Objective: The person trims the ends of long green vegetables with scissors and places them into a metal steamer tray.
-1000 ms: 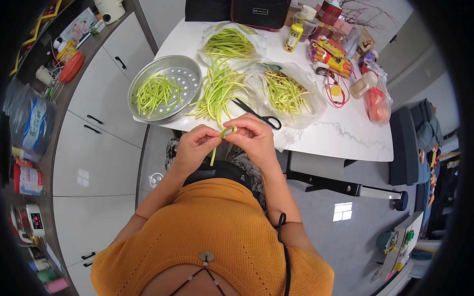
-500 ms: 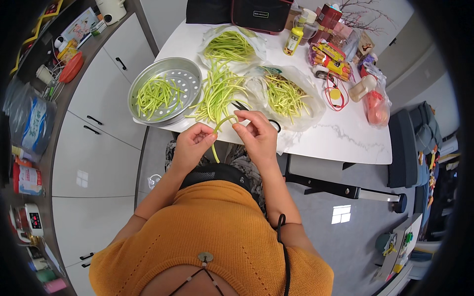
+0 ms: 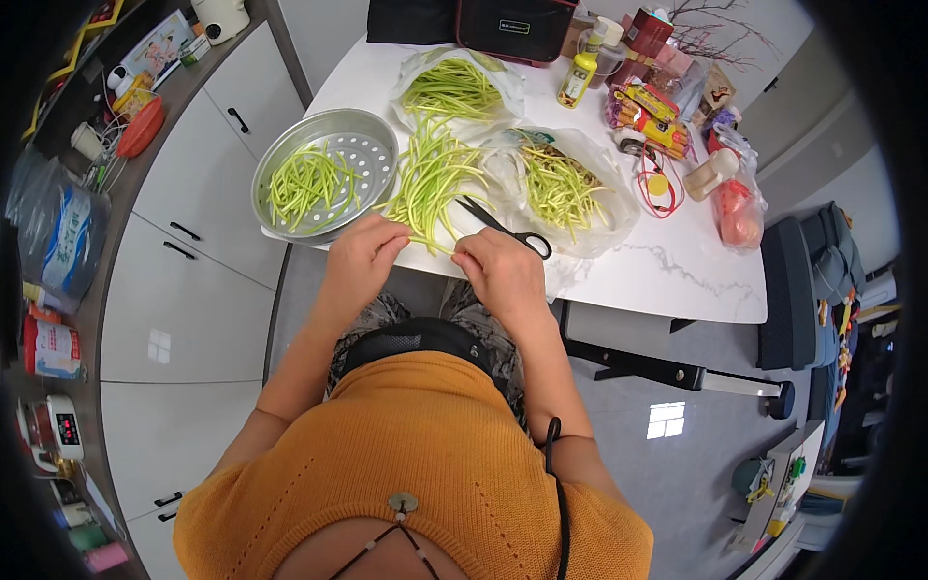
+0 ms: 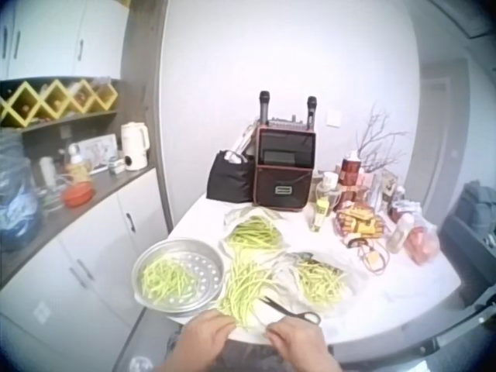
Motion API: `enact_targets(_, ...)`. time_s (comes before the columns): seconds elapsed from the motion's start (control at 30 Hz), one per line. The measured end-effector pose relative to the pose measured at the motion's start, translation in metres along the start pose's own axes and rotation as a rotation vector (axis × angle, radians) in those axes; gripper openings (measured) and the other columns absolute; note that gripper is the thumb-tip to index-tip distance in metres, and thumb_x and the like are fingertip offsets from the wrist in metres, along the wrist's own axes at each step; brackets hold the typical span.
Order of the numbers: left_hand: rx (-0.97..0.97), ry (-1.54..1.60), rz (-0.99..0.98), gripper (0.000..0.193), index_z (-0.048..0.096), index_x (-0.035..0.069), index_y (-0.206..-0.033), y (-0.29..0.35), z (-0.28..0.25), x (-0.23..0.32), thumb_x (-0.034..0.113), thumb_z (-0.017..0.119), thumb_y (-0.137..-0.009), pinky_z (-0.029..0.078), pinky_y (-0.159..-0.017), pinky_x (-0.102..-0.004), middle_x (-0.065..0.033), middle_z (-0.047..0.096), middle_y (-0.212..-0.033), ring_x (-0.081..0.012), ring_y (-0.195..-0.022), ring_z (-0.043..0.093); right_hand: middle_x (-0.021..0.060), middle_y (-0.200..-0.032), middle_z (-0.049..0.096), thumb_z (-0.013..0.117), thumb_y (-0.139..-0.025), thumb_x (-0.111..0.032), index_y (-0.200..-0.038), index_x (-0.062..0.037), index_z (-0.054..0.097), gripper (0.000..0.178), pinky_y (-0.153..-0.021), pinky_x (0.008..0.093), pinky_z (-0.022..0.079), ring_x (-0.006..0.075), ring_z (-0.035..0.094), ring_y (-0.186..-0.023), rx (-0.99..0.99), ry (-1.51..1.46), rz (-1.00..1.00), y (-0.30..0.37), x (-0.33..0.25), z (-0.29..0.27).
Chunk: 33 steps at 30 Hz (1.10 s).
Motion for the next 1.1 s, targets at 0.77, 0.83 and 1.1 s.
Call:
enact_targets(0.77,-0.512,1.058,-0.519,0.022,0.065,-0.001,-0.096,0.010,0.040,-0.020,0.018,0.057,-0.091,0.042,-0.061,-0.0194,-0.0013,0.060,-0.074,-0.0066,-0.065,0.052,0.0001,-0.087,0.058,0.072,-0.080,-0.020,-0.092,-0.0025,0.064,0.023,-0.064,0.0184,0.040,0.0055,0.050,-0.074,-0.159,-1.408,0.334,0.010,0.023,0.013)
enact_targets(0.83,-0.521,1.051,-0.538,0.022,0.065,-0.002,-0.096,0.009,0.038,-0.020,0.018,0.057,-0.090,0.041,-0.060,-0.0191,-0.0011,0.059,-0.073,-0.0065,-0.064,0.050,-0.0014,-0.089,0.054,0.073,-0.079,-0.023,-0.095,-0.0033,0.065,0.027,-0.064,0.0174,0.038,0.0048,0.047,-0.075,-0.172,-1.411,0.319,0.008,0.020,0.011)
enact_targets(1.1,-0.611,1.045,-0.525,0.024,0.065,-0.001,-0.094,0.009,0.038,-0.015,0.022,0.059,-0.089,0.039,-0.058,-0.0184,0.0002,0.057,-0.070,-0.0063,-0.061,0.048,-0.0024,-0.087,0.049,0.074,-0.078,-0.025,-0.106,-0.0038,0.066,0.036,-0.062,0.0169,0.033,0.0046,0.042,-0.073,-0.244,-1.323,0.251,0.005,0.015,0.008)
Point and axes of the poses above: each hand's wrist, its own y-axis away from the middle knuckle, its own z-axis out of the palm, x = y × z, the point moved 3 cm from there along -y, towards the middle knuckle
